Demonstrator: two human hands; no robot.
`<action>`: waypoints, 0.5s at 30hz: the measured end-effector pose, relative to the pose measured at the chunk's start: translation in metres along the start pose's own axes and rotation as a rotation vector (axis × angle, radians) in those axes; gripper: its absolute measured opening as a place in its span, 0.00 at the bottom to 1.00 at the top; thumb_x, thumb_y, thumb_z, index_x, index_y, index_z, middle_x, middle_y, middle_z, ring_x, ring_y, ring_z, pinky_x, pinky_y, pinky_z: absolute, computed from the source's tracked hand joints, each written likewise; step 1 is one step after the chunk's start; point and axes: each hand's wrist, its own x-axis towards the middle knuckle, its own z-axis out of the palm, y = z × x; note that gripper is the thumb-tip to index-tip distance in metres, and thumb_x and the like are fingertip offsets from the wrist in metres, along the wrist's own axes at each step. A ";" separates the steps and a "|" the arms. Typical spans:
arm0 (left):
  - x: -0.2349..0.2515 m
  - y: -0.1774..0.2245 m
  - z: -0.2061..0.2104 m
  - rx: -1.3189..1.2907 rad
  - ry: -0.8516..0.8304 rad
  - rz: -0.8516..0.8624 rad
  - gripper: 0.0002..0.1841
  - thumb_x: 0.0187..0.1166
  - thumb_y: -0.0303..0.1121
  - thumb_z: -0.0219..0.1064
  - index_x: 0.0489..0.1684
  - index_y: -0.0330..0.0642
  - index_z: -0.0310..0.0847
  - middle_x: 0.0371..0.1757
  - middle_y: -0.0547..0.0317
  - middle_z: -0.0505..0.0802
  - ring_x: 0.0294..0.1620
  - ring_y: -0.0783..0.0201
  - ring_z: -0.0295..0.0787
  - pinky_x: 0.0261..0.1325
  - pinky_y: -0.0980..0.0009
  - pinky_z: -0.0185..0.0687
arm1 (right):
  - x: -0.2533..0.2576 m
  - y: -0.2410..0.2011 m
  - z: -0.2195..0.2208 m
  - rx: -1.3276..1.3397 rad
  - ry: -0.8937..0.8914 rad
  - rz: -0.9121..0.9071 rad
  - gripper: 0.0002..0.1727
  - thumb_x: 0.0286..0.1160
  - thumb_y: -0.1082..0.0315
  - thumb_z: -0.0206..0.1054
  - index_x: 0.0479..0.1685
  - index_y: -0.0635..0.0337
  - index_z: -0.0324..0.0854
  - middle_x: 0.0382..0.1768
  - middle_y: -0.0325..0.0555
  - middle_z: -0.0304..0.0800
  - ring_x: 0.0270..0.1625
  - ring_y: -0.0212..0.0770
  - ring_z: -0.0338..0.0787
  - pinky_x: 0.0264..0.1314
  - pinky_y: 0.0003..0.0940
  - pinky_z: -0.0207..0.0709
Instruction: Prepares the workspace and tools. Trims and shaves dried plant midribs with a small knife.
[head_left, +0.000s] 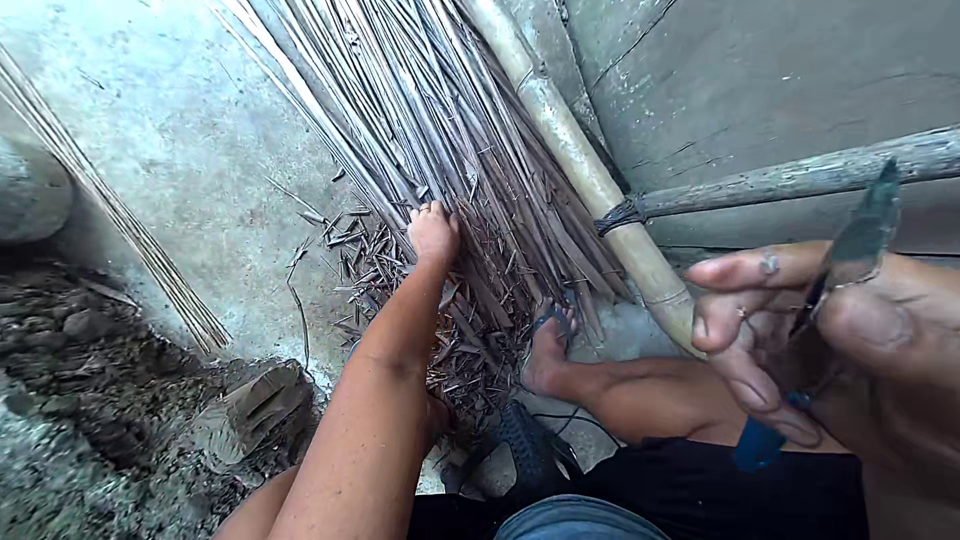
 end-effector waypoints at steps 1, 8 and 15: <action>0.005 0.001 -0.002 0.005 0.005 -0.029 0.22 0.82 0.50 0.63 0.57 0.42 0.88 0.62 0.42 0.90 0.72 0.40 0.81 0.68 0.39 0.77 | -0.001 -0.001 -0.001 0.008 0.002 -0.005 0.23 0.90 0.51 0.58 0.69 0.57 0.82 0.38 0.42 0.92 0.23 0.27 0.84 0.19 0.18 0.79; 0.026 0.022 -0.004 0.142 0.002 0.099 0.34 0.69 0.50 0.78 0.72 0.41 0.79 0.76 0.33 0.80 0.77 0.33 0.74 0.69 0.35 0.73 | 0.000 -0.007 -0.001 0.047 0.004 -0.004 0.21 0.91 0.55 0.58 0.67 0.60 0.83 0.43 0.39 0.93 0.29 0.27 0.88 0.26 0.18 0.83; 0.037 0.046 -0.002 0.070 -0.050 -0.145 0.38 0.69 0.69 0.69 0.60 0.42 0.88 0.78 0.36 0.77 0.81 0.38 0.71 0.70 0.38 0.74 | 0.000 -0.008 0.001 0.020 -0.014 0.007 0.20 0.91 0.55 0.58 0.68 0.58 0.83 0.45 0.38 0.94 0.33 0.27 0.89 0.30 0.19 0.84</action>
